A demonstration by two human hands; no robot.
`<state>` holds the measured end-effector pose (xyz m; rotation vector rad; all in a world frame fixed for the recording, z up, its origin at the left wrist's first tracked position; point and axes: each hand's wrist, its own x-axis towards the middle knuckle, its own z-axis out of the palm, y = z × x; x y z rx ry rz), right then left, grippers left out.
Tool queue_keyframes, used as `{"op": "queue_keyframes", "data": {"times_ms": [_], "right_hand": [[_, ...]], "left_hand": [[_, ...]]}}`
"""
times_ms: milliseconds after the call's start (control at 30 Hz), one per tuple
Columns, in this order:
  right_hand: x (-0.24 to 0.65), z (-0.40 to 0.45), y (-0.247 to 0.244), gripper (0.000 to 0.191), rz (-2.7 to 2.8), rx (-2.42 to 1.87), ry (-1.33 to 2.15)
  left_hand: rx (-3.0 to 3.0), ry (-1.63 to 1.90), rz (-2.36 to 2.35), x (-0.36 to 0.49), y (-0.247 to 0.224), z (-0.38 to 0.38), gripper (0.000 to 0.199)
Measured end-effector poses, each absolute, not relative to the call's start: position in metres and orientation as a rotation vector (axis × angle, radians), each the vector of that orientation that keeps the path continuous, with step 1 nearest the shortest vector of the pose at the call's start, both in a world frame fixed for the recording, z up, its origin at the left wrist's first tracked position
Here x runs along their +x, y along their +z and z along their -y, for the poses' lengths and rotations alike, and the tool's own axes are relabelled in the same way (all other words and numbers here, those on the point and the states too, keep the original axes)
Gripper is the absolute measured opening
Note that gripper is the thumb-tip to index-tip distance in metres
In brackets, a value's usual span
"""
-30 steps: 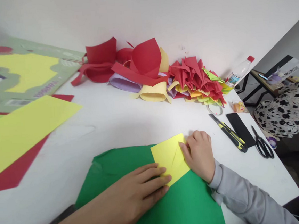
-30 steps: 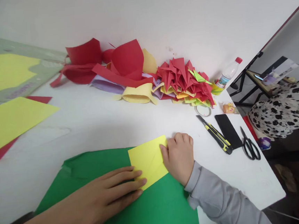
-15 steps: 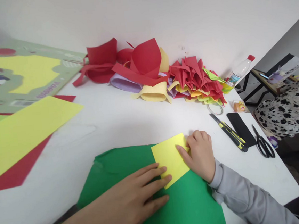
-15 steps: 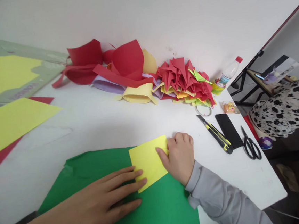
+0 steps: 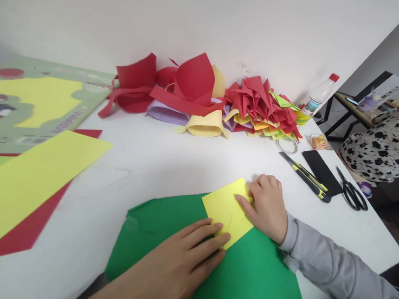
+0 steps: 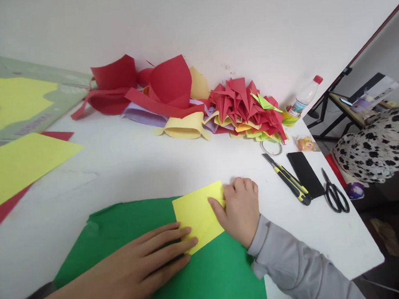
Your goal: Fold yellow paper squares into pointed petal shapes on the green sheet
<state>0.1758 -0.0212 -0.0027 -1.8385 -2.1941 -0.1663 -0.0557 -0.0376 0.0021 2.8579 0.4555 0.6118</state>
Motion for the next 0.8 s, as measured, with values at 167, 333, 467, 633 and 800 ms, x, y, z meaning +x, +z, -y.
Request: {"op": "queue_keyframes", "data": {"times_ms": [167,333,467,633,800], "right_hand": [[0.179,0.023,-0.002,0.031,2.191,-1.803,-0.110],[0.179,0.026,-0.003,0.029,2.205,-1.788,-0.129],[0.184,0.026,-0.004,0.026,2.167,-1.707,-0.030],[0.207,0.021,0.000,0.021,2.172,-1.375,0.373],[0.220,0.015,0.003,0.024,2.250,-1.250,0.420]], "left_hand": [[2.839,0.627,-0.440,-0.055,-0.001,0.040,0.030],[2.843,0.550,-0.416,-0.058,0.001,0.037,0.036],[2.913,0.522,-0.375,-0.059,0.005,0.034,0.042],[2.932,0.605,-0.428,-0.060,0.006,0.033,0.037],[2.922,0.771,-0.497,-0.056,0.006,0.034,0.031]]}}
